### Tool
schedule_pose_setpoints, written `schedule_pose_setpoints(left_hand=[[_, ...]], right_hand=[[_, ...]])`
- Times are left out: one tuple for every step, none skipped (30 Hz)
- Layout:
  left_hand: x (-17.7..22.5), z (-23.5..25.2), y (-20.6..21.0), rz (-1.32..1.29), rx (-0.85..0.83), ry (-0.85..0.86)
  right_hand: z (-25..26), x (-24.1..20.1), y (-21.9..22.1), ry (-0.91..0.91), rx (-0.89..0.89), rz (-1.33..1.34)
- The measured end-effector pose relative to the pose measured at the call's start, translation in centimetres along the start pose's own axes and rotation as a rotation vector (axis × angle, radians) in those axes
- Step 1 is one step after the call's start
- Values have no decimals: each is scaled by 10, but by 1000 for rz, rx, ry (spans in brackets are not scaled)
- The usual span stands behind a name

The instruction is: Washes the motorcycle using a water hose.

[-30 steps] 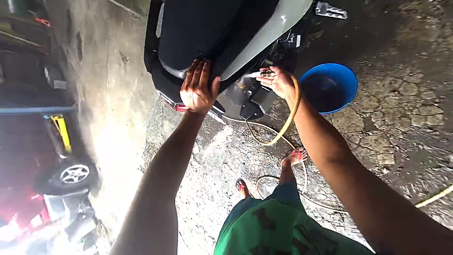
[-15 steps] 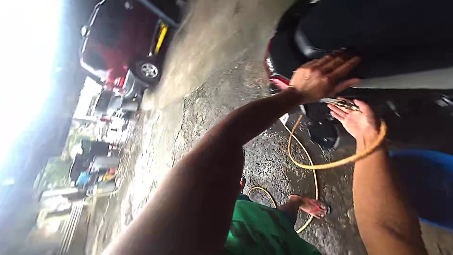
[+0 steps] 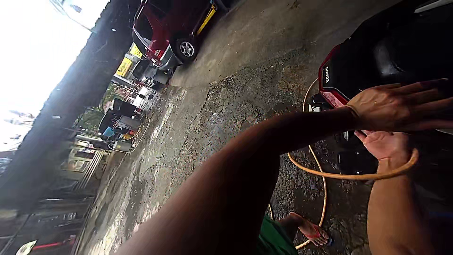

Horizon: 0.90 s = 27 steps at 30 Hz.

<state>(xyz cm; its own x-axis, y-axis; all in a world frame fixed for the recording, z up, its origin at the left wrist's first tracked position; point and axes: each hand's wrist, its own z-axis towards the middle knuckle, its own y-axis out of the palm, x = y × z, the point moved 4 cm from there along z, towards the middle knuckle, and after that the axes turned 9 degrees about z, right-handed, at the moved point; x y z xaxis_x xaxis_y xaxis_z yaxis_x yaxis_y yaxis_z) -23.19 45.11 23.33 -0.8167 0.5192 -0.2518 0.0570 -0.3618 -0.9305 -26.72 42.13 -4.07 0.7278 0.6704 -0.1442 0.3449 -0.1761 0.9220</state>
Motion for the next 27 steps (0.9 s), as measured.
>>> schedule_pose_setpoints(left_hand=[[1, 0, 0, -10, 2, 1], [1, 0, 0, -14, 1, 2], [0, 0, 1, -15, -4, 1], [0, 0, 1, -13, -3, 1], [-1, 0, 1, -14, -7, 1], [-1, 1, 1, -20, -7, 4], [0, 1, 0, -25, -15, 5], [1, 1, 0, -25, -24, 8], [1, 2, 0, -18, -36, 14], [0, 3, 1, -14, -49, 18], [0, 3, 0, -13, -48, 19], [0, 2, 0, -16, -33, 16], [2, 2, -1, -21, -16, 8], [2, 2, -1, -18, -3, -2], [0, 2, -2, -9, 19, -12], [-1, 1, -4, 3, 35, -16], [-1, 1, -5, 16, 47, -16], [0, 0, -4, 28, 69, -13], [-1, -1, -2, 39, 91, -6], [-1, -1, 2, 60, 109, 1], [-1, 1, 9, 74, 130, 3], [-1, 1, 14, 77, 152, 3], [-1, 0, 17, 82, 153, -1], [0, 0, 20, 85, 155, -4], [0, 1, 21, 90, 162, -4], [0, 2, 22, 94, 175, 1], [0, 2, 23, 96, 191, 7]], right_hand=[[0, -1, -2, -6, -10, 6], [2, -1, -4, 1, -18, 3], [4, -1, -6, 12, -11, -24], [5, -1, -7, 16, 18, -88], [6, 0, -8, 16, 64, -188], [5, 1, -11, 19, 100, -269], [4, 2, -15, 33, 120, -309], [3, 2, -19, 48, 138, -329], [2, 2, -22, 58, 149, -369], [2, 2, -23, 52, 163, -433], [0, 2, -22, 40, 167, -470], [-3, -1, -23, 25, 147, -436], [-6, -5, -24, 10, 127, -383], [-9, -10, -23, -2, 130, -373], [-11, -11, -19, -12, 159, -423], [-16, -9, -13, -12, 193, -493], [-24, -6, -7, -10, 211, -536], [-30, -5, -4, 1, 216, -555], [-34, -5, -5, 6, 232, -570], [-36, -8, -6, -6, 264, -601], [-38, -14, -10, -28, 294, -626], [-40, -17, -12, -50, 315, -645], [-45, -20, -15, -62, 330, -677], [-52, -23, -16, -64, 343, -716], [-60, -28, -16, -65, 348, -747], [-69, -32, -17, -78, 367, -752], [-78, -36, -20, -96, 389, -736]])
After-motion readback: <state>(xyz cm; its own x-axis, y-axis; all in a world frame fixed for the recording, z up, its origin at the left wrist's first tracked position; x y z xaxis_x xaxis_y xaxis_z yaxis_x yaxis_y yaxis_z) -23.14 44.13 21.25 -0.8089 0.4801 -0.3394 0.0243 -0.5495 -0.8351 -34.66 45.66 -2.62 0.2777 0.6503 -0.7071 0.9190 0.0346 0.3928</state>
